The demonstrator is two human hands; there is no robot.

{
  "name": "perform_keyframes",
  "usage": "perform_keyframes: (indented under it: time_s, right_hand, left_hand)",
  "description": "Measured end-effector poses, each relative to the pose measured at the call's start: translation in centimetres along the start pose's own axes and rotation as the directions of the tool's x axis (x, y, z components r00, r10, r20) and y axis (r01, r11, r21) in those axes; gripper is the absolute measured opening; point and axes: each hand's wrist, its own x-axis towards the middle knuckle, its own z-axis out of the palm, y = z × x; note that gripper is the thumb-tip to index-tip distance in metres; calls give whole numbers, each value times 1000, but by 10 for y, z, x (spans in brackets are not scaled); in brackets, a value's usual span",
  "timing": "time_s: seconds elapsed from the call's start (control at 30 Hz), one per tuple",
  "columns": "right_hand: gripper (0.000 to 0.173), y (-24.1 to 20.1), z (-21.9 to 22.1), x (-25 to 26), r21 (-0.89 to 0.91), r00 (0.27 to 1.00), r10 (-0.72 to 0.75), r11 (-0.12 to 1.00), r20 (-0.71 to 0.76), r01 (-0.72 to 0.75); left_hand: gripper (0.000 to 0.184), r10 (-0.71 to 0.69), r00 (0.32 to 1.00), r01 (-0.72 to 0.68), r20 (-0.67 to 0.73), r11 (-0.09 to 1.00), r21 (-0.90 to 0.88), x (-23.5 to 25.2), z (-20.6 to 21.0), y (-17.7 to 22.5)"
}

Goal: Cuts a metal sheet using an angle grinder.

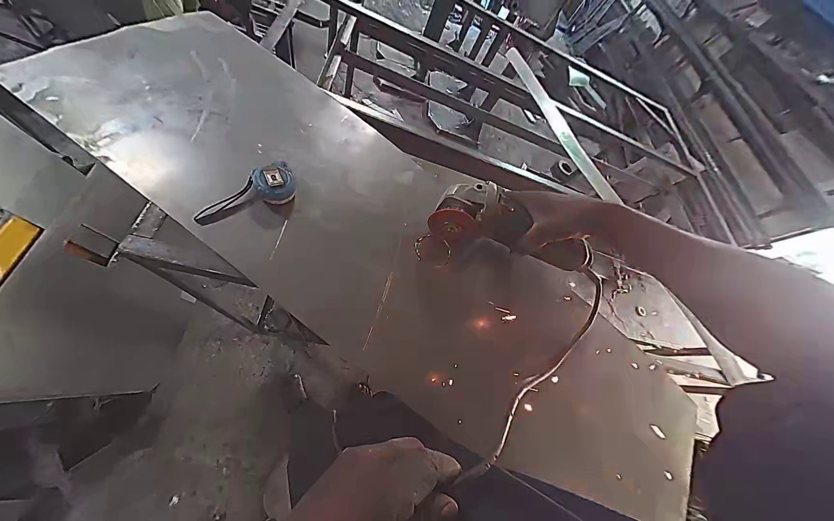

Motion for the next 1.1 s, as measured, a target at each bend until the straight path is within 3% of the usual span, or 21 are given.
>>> perform_keyframes:
  time_s: [0.27, 0.8, 1.0, 1.07, 1.1]
  right_hand:
    - [89, -2, 21, -24, -208, 999, -35, 977, 7, 35]
    - [82, -7, 32, -19, -209, 1000, -14, 978, 8, 15]
    - [84, -15, 45, -28, -150, 1000, 13, 989, -27, -17]
    - [77, -26, 53, -37, -103, 998, 16, 994, -56, -21]
    - [76, -40, 57, -44, -62, 995, 83, 994, -49, -86]
  left_hand:
    - [24, 85, 996, -86, 12, 995, 49, -5, 10, 5]
    - [24, 120, 992, -119, -28, 992, 40, -15, 14, -7]
    - [24, 142, 990, -141, -11, 990, 30, -16, 7, -5]
    - [24, 150, 989, -150, -10, 989, 16, -17, 3, -4]
    - [24, 154, 988, -154, -12, 988, 9, -18, 0, -5]
